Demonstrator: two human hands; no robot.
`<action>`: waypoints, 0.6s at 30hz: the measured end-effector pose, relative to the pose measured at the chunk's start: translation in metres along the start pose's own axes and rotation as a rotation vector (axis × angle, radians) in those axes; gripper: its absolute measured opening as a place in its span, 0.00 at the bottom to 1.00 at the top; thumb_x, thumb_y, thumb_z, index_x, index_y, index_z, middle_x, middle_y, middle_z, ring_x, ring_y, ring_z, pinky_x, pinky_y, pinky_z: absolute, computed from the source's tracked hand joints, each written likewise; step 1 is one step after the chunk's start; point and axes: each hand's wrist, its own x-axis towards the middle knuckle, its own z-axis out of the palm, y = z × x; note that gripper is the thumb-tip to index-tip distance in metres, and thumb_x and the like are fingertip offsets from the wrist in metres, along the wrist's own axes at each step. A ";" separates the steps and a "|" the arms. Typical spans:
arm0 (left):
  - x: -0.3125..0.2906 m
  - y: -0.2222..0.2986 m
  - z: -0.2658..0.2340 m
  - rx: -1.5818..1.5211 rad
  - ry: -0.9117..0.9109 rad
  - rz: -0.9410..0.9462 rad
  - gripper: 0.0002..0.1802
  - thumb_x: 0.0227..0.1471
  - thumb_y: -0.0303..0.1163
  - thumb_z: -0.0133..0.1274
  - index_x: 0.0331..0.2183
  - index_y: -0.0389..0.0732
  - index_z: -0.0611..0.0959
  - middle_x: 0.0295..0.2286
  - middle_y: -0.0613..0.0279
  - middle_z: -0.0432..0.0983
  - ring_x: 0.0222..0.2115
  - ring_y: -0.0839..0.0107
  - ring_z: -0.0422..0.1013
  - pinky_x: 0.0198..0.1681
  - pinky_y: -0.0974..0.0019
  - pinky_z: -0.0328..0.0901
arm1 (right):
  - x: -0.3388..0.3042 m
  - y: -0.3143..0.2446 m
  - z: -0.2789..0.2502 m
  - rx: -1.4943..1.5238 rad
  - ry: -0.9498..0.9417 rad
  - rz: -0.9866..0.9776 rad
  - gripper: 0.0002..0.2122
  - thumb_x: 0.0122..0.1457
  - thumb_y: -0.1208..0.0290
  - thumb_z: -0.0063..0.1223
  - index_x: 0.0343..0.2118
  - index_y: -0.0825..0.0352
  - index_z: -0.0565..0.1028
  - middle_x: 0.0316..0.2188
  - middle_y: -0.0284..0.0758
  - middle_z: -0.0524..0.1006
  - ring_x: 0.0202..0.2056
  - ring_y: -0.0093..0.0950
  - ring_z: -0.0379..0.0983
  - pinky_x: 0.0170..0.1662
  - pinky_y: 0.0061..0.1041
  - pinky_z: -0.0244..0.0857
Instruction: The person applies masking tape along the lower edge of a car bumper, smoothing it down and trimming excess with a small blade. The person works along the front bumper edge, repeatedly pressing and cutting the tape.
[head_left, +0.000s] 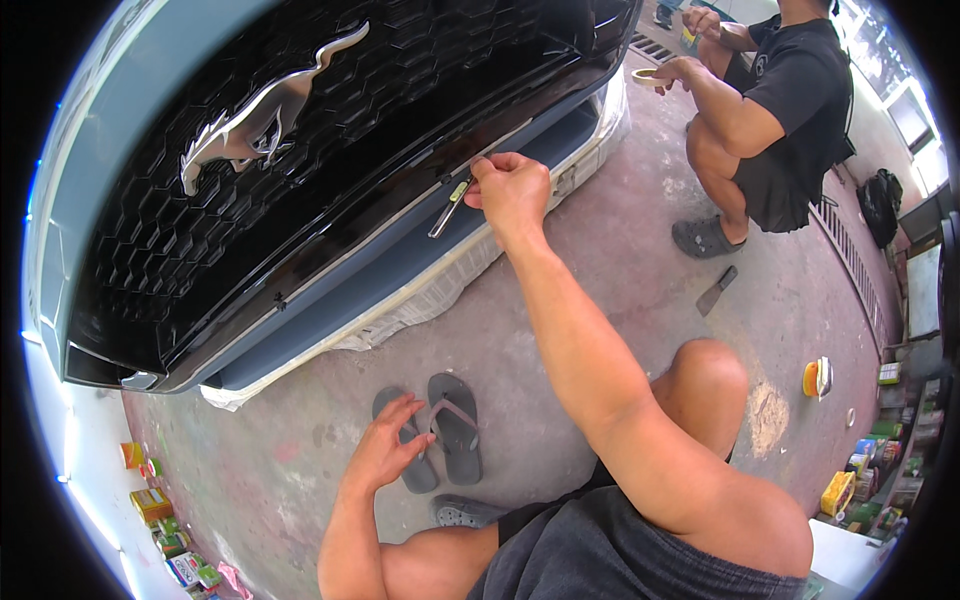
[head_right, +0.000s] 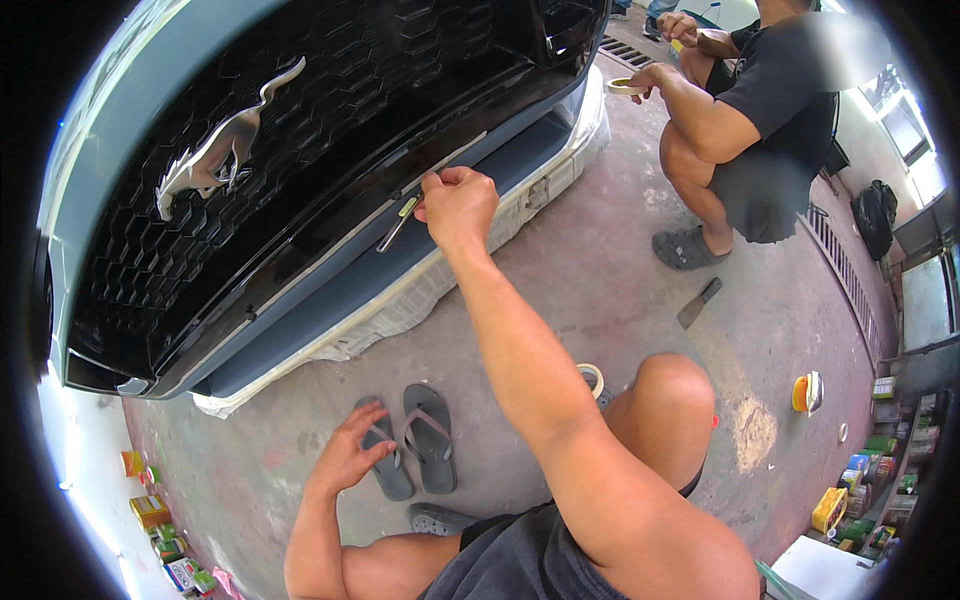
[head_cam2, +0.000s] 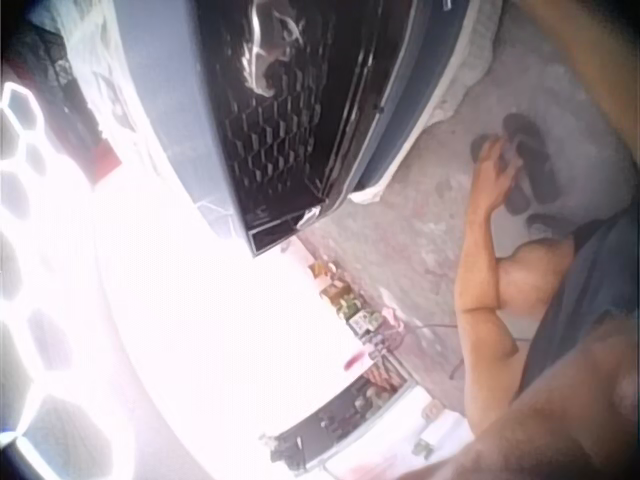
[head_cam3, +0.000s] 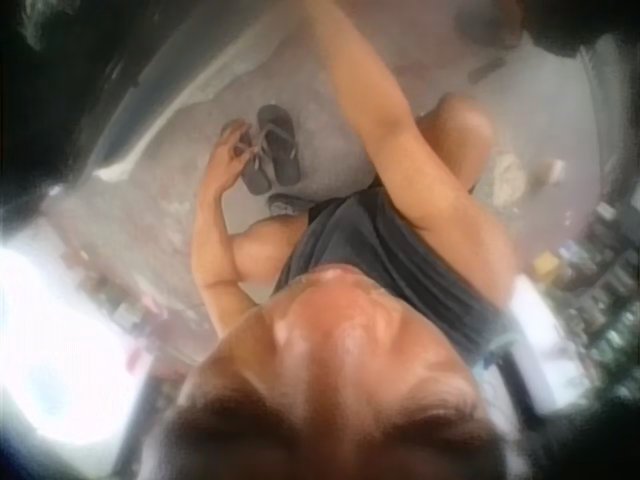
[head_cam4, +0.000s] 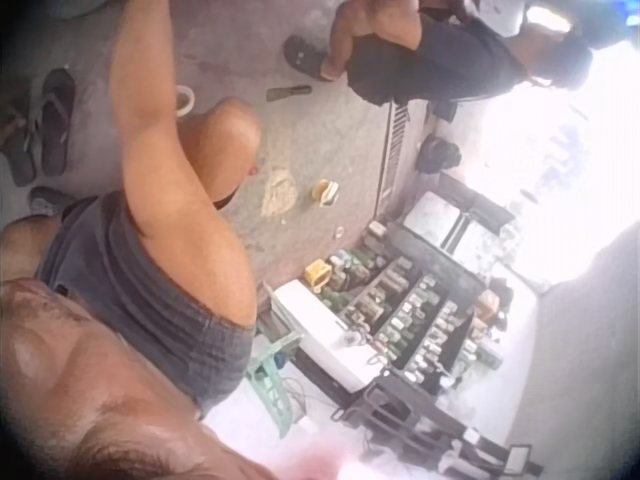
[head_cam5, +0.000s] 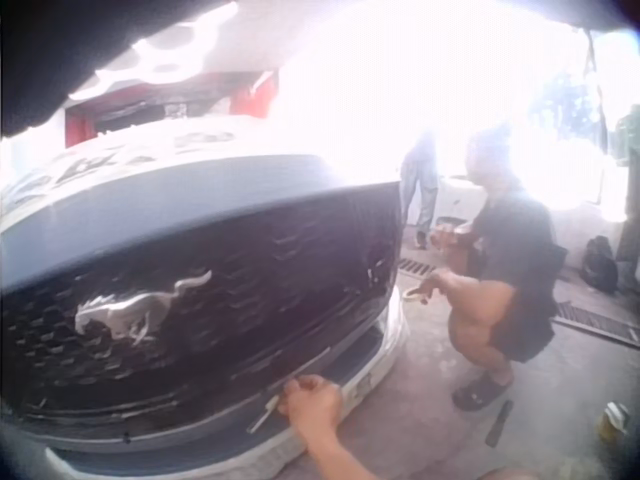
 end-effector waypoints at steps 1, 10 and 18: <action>0.000 0.000 0.000 -0.009 -0.002 -0.005 0.35 0.59 0.41 0.70 0.64 0.41 0.81 0.69 0.45 0.68 0.68 0.44 0.68 0.68 0.49 0.67 | -0.001 0.000 0.000 0.016 0.002 -0.001 0.10 0.64 0.77 0.65 0.40 0.82 0.83 0.29 0.43 0.85 0.26 0.27 0.84 0.30 0.24 0.81; 0.002 0.000 0.000 -0.034 -0.019 -0.021 0.35 0.59 0.40 0.70 0.65 0.41 0.81 0.70 0.46 0.68 0.68 0.44 0.68 0.68 0.50 0.67 | -0.006 0.002 0.006 0.058 -0.004 0.026 0.10 0.64 0.78 0.65 0.40 0.83 0.83 0.29 0.43 0.85 0.26 0.27 0.84 0.29 0.24 0.81; 0.002 -0.004 0.001 -0.023 -0.003 0.001 0.35 0.58 0.40 0.70 0.64 0.41 0.82 0.69 0.46 0.69 0.68 0.45 0.68 0.68 0.50 0.67 | -0.016 0.011 -0.012 0.138 -0.019 0.018 0.10 0.65 0.75 0.66 0.42 0.79 0.81 0.30 0.39 0.83 0.25 0.27 0.82 0.27 0.24 0.76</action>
